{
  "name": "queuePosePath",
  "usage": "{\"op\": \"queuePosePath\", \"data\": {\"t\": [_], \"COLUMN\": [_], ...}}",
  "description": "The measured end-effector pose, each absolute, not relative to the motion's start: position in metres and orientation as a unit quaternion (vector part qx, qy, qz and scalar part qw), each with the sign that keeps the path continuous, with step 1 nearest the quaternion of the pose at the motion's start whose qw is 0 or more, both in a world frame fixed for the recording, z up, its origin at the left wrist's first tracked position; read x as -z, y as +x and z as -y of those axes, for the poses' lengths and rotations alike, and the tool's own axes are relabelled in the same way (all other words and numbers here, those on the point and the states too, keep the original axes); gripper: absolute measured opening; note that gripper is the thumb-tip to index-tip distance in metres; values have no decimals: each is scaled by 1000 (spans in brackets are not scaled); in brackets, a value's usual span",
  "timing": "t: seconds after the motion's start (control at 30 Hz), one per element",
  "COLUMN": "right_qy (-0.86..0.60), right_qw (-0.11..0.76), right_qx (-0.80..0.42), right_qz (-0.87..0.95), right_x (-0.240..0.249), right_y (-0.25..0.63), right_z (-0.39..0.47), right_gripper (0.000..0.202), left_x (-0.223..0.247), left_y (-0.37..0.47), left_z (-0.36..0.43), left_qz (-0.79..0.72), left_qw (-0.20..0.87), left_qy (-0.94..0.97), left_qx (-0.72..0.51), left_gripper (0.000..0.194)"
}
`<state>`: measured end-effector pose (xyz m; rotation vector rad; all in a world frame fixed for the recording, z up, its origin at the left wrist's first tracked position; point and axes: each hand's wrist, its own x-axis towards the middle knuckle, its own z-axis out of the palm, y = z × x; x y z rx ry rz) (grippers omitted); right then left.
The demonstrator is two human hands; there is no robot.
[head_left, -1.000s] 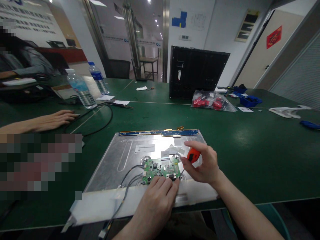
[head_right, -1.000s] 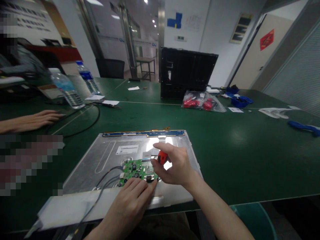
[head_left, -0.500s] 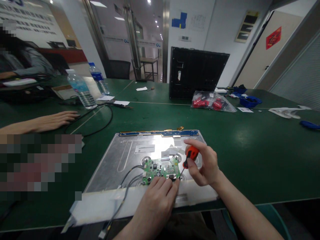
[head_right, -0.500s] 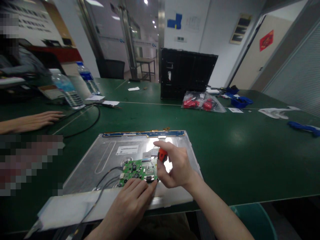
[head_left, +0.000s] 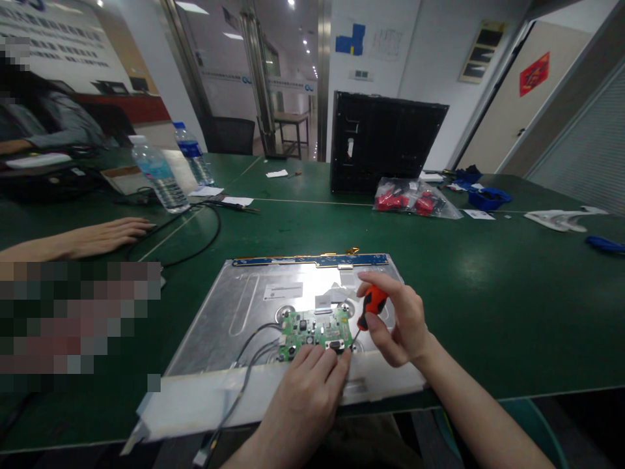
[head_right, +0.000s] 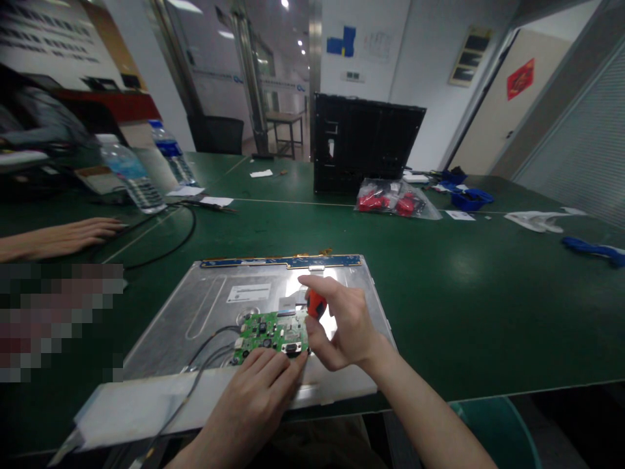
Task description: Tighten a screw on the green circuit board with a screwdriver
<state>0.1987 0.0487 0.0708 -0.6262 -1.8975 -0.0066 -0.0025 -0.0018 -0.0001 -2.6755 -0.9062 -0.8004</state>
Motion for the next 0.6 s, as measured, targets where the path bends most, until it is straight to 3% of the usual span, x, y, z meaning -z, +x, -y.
{"op": "queuePosePath", "data": {"t": [0.37, 0.6], "right_qy": [-287, -274], "right_qw": [538, 534], "right_qx": [60, 17], "right_qz": [791, 800], "right_x": [-69, -74], "right_y": [196, 198], "right_z": [-49, -47], "right_gripper": [40, 44], "left_x": [3, -1], "left_y": [-4, -3], "left_z": [1, 1], "left_qz": [304, 303], "left_qw": [101, 104], "left_qy": [-907, -907], "left_qx": [272, 275], "left_gripper": [22, 26]}}
